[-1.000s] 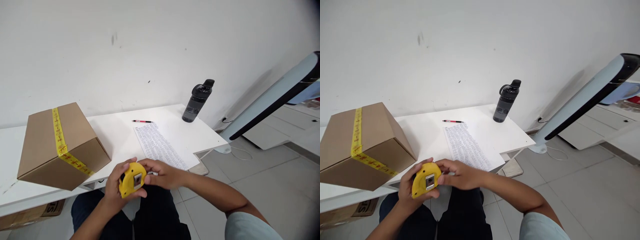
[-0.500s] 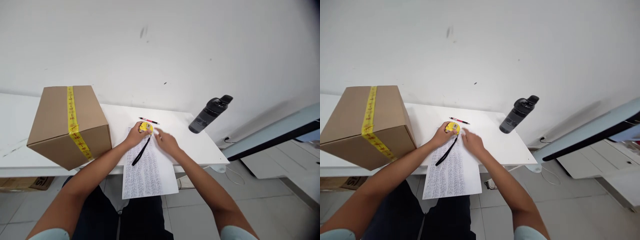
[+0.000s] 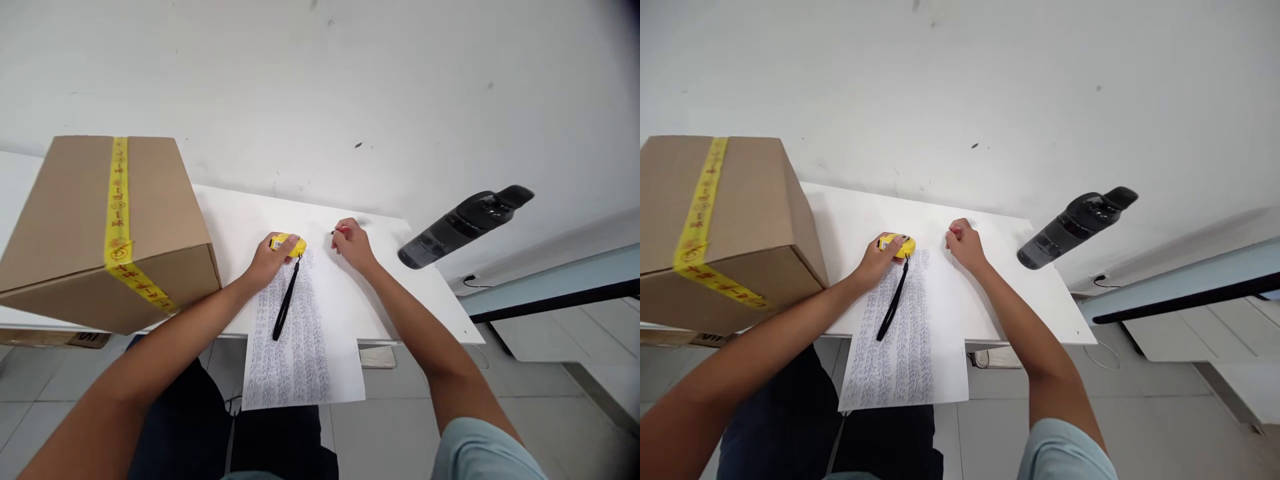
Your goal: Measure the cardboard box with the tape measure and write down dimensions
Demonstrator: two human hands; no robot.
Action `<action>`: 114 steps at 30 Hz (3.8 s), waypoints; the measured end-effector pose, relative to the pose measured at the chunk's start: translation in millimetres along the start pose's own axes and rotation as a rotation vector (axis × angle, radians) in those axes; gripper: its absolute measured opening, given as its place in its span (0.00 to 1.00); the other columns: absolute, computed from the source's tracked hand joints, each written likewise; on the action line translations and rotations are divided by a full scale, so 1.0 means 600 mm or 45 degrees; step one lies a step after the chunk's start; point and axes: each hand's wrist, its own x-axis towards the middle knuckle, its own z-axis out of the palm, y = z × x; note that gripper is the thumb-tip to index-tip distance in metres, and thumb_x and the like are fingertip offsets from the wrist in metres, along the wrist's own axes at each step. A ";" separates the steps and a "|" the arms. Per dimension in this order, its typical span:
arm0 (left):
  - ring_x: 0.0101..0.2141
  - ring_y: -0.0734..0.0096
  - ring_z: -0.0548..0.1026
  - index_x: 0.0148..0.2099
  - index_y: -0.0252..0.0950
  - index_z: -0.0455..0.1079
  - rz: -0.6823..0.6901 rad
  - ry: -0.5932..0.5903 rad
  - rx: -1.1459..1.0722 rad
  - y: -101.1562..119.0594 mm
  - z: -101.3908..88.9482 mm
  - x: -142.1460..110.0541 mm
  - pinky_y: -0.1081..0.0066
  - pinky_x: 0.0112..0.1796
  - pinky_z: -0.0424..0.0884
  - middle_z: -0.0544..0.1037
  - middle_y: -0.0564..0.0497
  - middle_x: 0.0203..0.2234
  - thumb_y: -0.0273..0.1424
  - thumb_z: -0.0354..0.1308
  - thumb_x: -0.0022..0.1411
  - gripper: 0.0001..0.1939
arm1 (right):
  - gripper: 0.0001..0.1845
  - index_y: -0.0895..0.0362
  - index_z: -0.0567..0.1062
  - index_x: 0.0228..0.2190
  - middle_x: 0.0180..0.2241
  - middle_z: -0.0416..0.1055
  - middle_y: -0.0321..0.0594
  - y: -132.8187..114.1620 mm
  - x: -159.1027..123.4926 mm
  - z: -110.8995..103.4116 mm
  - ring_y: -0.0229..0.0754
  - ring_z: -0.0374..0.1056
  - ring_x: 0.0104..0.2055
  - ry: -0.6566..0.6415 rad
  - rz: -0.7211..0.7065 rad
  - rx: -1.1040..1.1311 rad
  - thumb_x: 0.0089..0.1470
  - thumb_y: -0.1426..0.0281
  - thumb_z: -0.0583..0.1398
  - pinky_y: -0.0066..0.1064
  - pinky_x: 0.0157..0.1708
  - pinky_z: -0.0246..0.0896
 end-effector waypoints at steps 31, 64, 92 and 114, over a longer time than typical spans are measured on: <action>0.35 0.68 0.77 0.47 0.39 0.69 -0.006 -0.112 0.320 0.031 -0.017 -0.010 0.69 0.33 0.76 0.79 0.49 0.37 0.61 0.65 0.52 0.34 | 0.05 0.57 0.75 0.25 0.19 0.68 0.32 -0.009 -0.084 0.037 0.32 0.55 0.20 -0.258 -0.141 0.617 0.52 0.72 0.62 0.28 0.18 0.48; 0.36 0.67 0.77 0.47 0.41 0.68 0.034 -0.118 0.362 0.034 -0.015 -0.008 0.69 0.35 0.76 0.79 0.49 0.38 0.64 0.65 0.50 0.36 | 0.07 0.55 0.73 0.24 0.20 0.68 0.33 -0.005 -0.087 0.035 0.34 0.57 0.21 -0.175 -0.168 0.550 0.53 0.72 0.61 0.30 0.19 0.51; 0.38 0.66 0.78 0.48 0.40 0.69 0.052 -0.062 0.312 0.028 -0.013 -0.006 0.67 0.37 0.77 0.79 0.48 0.39 0.63 0.65 0.51 0.36 | 0.07 0.54 0.72 0.24 0.21 0.67 0.33 -0.004 -0.089 0.035 0.34 0.57 0.22 -0.130 -0.113 0.560 0.54 0.72 0.60 0.32 0.21 0.52; 0.37 0.72 0.77 0.47 0.39 0.69 0.209 0.003 0.313 0.010 -0.012 0.007 0.73 0.36 0.75 0.79 0.50 0.39 0.50 0.68 0.57 0.25 | 0.07 0.52 0.74 0.30 0.19 0.65 0.29 0.013 -0.083 0.051 0.35 0.60 0.19 0.013 0.054 0.789 0.57 0.63 0.64 0.29 0.20 0.55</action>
